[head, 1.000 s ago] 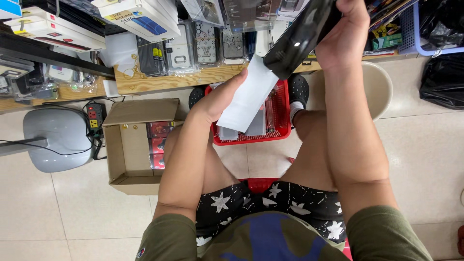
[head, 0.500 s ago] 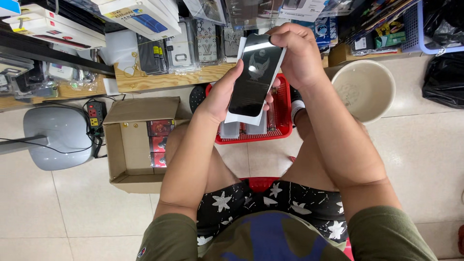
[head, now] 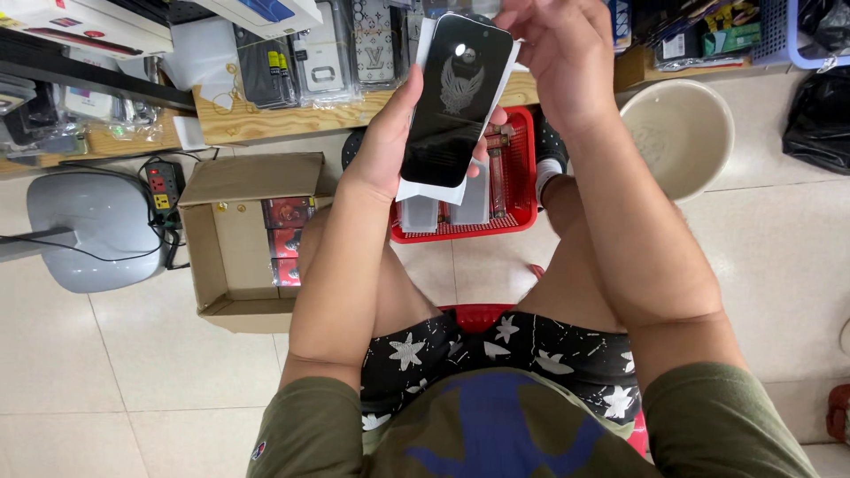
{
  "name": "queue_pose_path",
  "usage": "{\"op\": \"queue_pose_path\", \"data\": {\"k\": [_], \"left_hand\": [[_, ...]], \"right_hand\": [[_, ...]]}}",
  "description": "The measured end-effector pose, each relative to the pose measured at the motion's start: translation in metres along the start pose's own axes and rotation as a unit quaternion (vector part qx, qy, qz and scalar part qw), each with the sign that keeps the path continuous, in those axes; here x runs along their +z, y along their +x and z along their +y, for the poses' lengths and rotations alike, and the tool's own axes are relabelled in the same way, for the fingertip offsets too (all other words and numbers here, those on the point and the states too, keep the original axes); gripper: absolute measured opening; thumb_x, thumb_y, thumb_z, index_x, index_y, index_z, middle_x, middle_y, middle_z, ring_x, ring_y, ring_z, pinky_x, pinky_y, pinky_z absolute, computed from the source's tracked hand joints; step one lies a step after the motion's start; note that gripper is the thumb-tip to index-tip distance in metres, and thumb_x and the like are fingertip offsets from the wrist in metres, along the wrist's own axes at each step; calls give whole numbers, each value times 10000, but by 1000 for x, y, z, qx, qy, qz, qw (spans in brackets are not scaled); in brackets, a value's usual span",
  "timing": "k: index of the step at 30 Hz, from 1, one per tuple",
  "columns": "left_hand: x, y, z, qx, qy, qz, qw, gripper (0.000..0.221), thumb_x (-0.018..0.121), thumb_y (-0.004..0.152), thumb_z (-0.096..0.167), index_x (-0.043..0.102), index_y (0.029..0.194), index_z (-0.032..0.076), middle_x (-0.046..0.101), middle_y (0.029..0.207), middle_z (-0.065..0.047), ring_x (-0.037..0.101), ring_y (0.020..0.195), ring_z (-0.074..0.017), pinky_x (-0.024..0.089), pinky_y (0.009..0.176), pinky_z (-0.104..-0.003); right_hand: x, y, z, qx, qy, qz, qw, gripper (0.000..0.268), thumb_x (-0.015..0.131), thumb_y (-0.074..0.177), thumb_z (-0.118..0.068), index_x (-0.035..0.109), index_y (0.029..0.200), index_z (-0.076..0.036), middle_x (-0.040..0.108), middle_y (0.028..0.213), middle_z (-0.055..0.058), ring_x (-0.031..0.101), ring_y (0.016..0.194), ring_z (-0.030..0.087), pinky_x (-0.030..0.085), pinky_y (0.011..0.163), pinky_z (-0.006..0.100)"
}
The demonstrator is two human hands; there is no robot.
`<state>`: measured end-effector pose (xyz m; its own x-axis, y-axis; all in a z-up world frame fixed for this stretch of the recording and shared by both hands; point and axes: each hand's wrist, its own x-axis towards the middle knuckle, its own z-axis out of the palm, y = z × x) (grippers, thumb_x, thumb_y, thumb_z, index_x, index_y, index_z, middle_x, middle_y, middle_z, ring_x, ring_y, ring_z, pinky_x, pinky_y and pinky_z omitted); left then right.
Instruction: The person takes a phone screen out of a white sleeve, wipes the surface of the screen with a hand, and places the item into a red basket.
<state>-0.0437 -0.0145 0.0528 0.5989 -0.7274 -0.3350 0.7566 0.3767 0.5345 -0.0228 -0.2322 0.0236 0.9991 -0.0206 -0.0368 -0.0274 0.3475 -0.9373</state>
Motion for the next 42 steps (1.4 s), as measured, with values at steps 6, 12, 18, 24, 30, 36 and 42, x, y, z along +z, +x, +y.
{"op": "queue_pose_path", "data": {"k": [6, 12, 18, 24, 30, 36, 42], "left_hand": [[-13, 4, -13, 74, -49, -55, 995, 803, 527, 947, 609, 550, 1411, -46, 665, 1299, -251, 711, 952, -347, 604, 831, -481], [-21, 3, -26, 79, -47, -106, 990, 738, 474, 1030, 569, 551, 1408, -60, 661, 1333, -220, 706, 1114, -306, 605, 928, -486], [-17, -2, -26, 98, -28, -86, 991, 726, 503, 1023, 569, 533, 1434, -29, 633, 1380, -209, 649, 1240, -378, 598, 948, -491], [-20, 0, -29, 156, -50, -73, 984, 637, 533, 1060, 519, 550, 1437, 6, 652, 1365, -176, 655, 1224, -319, 545, 1064, -488], [-22, -3, -23, 195, -59, -79, 976, 582, 513, 1095, 488, 548, 1453, 30, 639, 1395, -159, 639, 1268, -301, 510, 1111, -437], [-24, -7, -14, 179, -112, -111, 971, 640, 514, 1079, 524, 563, 1447, 3, 623, 1424, -182, 612, 1321, -306, 490, 1153, -443], [-32, -12, 4, 211, -68, -92, 971, 715, 431, 1056, 578, 597, 1382, -37, 646, 1382, -178, 640, 1258, -301, 543, 1066, -455]], "right_hand": [[18, -25, -18, -309, -272, -17, 911, 540, 411, 1126, -515, 474, 1376, -40, 535, 1278, 147, 595, 1144, 285, 518, 853, 406], [7, -40, -12, -363, -428, -89, 823, 680, 367, 1122, -615, 214, 1698, -287, 213, 1716, 145, 346, 1608, 373, 465, 1213, 556], [3, -32, -2, -375, -501, -92, 774, 703, 303, 1102, -682, 252, 1688, -296, 118, 1738, 166, 240, 1637, 427, 340, 1322, 626], [12, -35, 2, -377, -532, -103, 751, 719, 300, 1080, -721, 294, 1673, -315, 58, 1732, 204, 140, 1650, 481, 250, 1383, 696], [23, -40, 10, -402, -543, -126, 726, 716, 294, 1066, -726, 391, 1632, -299, 112, 1700, 245, 125, 1608, 500, 259, 1342, 698], [29, -57, 25, -416, -574, -140, 692, 714, 293, 1055, -757, 481, 1602, -338, 117, 1712, 175, 130, 1597, 470, 290, 1276, 723], [37, -71, 43, -434, -568, -190, 673, 671, 302, 1076, -765, 444, 1607, -380, 128, 1721, 102, 134, 1597, 416, 269, 1258, 719]]}}
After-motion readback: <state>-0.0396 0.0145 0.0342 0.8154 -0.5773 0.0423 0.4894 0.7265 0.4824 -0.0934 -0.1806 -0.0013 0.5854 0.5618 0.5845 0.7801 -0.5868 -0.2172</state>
